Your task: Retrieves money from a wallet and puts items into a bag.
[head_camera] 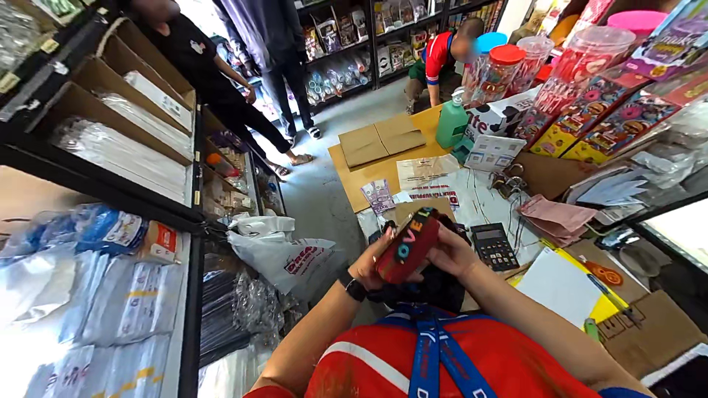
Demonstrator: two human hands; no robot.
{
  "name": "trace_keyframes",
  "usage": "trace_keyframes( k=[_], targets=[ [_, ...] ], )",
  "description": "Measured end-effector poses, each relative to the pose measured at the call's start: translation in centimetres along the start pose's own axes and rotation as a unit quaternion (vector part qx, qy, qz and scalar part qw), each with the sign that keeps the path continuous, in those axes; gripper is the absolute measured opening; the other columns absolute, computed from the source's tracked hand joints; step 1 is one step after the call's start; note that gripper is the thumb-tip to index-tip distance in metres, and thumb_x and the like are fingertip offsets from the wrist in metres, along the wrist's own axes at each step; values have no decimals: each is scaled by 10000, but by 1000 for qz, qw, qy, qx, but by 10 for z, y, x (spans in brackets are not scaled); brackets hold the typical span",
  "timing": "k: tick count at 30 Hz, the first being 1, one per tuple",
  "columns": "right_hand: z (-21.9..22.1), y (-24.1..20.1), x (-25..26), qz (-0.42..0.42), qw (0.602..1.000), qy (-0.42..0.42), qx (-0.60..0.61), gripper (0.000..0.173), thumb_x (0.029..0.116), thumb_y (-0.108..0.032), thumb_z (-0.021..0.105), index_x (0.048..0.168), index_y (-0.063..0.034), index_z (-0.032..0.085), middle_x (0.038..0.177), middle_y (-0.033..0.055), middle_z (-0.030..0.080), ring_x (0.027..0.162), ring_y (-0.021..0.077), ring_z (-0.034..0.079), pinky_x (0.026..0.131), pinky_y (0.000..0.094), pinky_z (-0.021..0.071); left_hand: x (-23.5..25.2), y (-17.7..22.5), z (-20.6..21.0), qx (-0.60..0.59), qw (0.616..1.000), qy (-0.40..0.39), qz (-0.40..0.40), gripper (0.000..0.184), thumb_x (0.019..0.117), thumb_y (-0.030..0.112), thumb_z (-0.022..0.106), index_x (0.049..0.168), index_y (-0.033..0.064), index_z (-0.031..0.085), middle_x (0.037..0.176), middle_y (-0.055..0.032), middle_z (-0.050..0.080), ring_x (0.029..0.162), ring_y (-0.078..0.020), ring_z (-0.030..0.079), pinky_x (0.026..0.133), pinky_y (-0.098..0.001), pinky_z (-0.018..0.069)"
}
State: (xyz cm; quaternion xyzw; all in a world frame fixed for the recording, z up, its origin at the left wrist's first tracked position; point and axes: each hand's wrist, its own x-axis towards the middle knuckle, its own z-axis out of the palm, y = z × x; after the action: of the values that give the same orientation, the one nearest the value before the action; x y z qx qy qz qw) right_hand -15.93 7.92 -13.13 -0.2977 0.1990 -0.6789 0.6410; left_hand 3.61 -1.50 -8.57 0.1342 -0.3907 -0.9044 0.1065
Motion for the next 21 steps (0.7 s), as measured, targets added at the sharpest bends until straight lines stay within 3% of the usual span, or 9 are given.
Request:
trace_keyframes(
  k=[2, 5, 7, 9, 12, 15, 17, 19, 21],
  targets=[
    [-1, -9, -1, 1, 995, -45, -89, 341, 898, -347, 737, 1218, -230, 714, 1166, -12, 746, 1039, 111, 716, 892, 310, 606, 0, -5, -9, -37, 992, -101, -62, 661, 816, 703, 693, 1251, 207, 699, 1146, -63, 756, 1020, -210, 742, 806, -381, 636],
    [4, -29, 1, -20, 962, -28, -269, 179, 945, -412, 682, 1007, -267, 765, 1241, -51, 725, 1135, 82, 672, 939, 270, 564, -9, -13, -15, -5, 984, -145, -102, 612, 836, 703, 671, 1237, 241, 706, 1090, -30, 767, 859, -112, 742, 690, -253, 612],
    [6, -44, 3, -56, 964, -21, -259, 181, 944, -468, 674, 950, -310, 762, 1150, -65, 756, 1082, 90, 704, 936, 291, 584, -15, -18, -15, 27, 986, -151, -59, 580, 851, 644, 698, 1302, 279, 679, 1124, 60, 761, 949, -22, 721, 818, -201, 590],
    [5, -66, 6, -88, 971, -3, -222, 190, 935, -497, 664, 935, -330, 755, 919, -103, 773, 904, 73, 741, 906, 331, 609, -16, -20, -19, 25, 992, -127, 9, 445, 856, 544, 755, 1211, 279, 723, 1072, 84, 770, 951, 2, 717, 856, -198, 580],
    [7, -99, 6, -61, 938, 124, -317, 326, 894, -218, 584, 1209, -172, 654, 945, 7, 768, 865, 108, 728, 830, 305, 598, -15, -7, -12, -4, 997, -42, 61, 374, 781, 538, 810, 1050, 280, 774, 964, 55, 787, 854, -36, 741, 778, -226, 610],
    [31, -107, 9, 6, 832, 203, -516, 693, 940, -7, 537, 1575, -23, 261, 1465, 166, 537, 1265, 226, 585, 1019, 404, 499, -6, 6, -11, -67, 995, 19, 69, 609, 702, 552, 869, 1126, 148, 700, 1043, -69, 774, 941, -183, 757, 813, -339, 630],
    [50, -95, 7, -24, 801, 174, -573, 577, 946, -108, 588, 1473, 48, 414, 1407, 195, 572, 1234, 243, 610, 1004, 414, 526, 2, 16, -7, -87, 990, 56, 91, 648, 663, 565, 883, 1112, 135, 703, 1003, -83, 773, 913, -196, 759, 796, -363, 636],
    [66, -76, 2, 33, 789, 75, -609, 368, 948, -234, 649, 1165, 62, 657, 1111, 167, 704, 999, 198, 679, 892, 403, 559, 7, 23, -3, -83, 986, 84, 117, 619, 688, 587, 859, 1099, 155, 693, 961, -68, 768, 874, -173, 753, 767, -348, 634],
    [74, -65, 7, 159, 792, -26, -589, 400, 981, -212, 672, 1250, 81, 637, 1211, 213, 678, 1106, 252, 663, 995, 427, 524, 10, 28, -3, -71, 985, 89, 128, 589, 726, 609, 823, 1092, 167, 689, 944, -59, 770, 855, -164, 754, 748, -337, 633]
  ],
)
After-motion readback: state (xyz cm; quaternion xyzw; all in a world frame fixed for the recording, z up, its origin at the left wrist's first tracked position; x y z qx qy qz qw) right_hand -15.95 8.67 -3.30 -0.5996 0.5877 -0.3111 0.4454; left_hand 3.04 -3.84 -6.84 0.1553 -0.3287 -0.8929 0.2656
